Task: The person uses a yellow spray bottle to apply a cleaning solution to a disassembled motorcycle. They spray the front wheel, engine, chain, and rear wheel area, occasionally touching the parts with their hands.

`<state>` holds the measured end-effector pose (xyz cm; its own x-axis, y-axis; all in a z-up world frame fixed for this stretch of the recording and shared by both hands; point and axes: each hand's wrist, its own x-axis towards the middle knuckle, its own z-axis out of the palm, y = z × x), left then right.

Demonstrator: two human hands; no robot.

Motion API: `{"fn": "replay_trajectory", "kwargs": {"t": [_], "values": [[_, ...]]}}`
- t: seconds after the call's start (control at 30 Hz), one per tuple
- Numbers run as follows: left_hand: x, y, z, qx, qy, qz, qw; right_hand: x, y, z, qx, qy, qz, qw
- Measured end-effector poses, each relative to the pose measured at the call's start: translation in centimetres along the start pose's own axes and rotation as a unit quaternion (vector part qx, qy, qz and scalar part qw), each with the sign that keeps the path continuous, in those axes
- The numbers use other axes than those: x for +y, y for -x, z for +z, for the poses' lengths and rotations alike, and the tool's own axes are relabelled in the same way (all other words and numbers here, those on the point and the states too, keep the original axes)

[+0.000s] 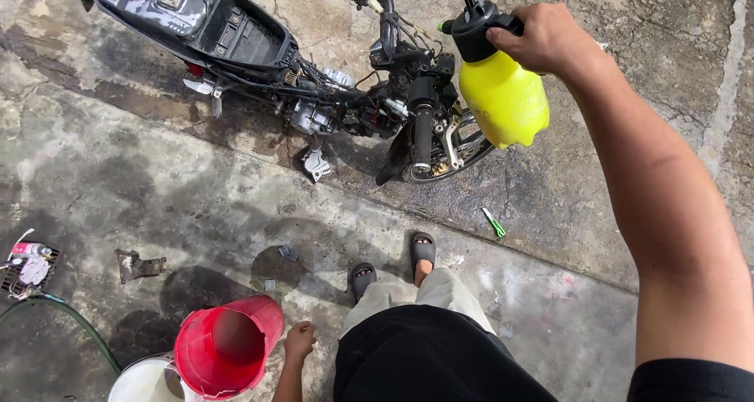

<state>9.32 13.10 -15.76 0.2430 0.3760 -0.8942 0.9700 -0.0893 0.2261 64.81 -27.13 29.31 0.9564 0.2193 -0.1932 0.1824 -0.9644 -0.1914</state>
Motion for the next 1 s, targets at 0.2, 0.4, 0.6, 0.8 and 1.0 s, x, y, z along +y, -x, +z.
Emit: {"fn": "replay_trajectory", "kwargs": {"t": [0.2, 0.4, 0.6, 0.8, 1.0], "values": [[17.5, 10.9, 4.2, 0.038, 0.095, 0.339, 0.935, -0.4, -2.7, 0.2, -0.065, -0.027, -0.023, 0.997], [39.6, 25.6, 5.2, 0.141, -0.002, 0.646, 0.75, 2.3, -3.0, 0.1, -0.12, -0.08, -0.022, 0.989], [46.7, 24.1, 8.5, 0.281, -0.108, 0.55, 0.779, 6.9, -3.9, 4.0, -0.076, -0.104, -0.074, 0.989], [44.9, 24.6, 6.5, 0.303, -0.144, 0.457, 0.824, 7.7, -6.4, 9.2, -0.031, -0.145, -0.054, 0.987], [42.2, 18.9, 2.5, 0.311, -0.223, 0.448, 0.807, 6.4, -8.3, 12.3, 0.039, -0.233, 0.008, 0.972]]}}
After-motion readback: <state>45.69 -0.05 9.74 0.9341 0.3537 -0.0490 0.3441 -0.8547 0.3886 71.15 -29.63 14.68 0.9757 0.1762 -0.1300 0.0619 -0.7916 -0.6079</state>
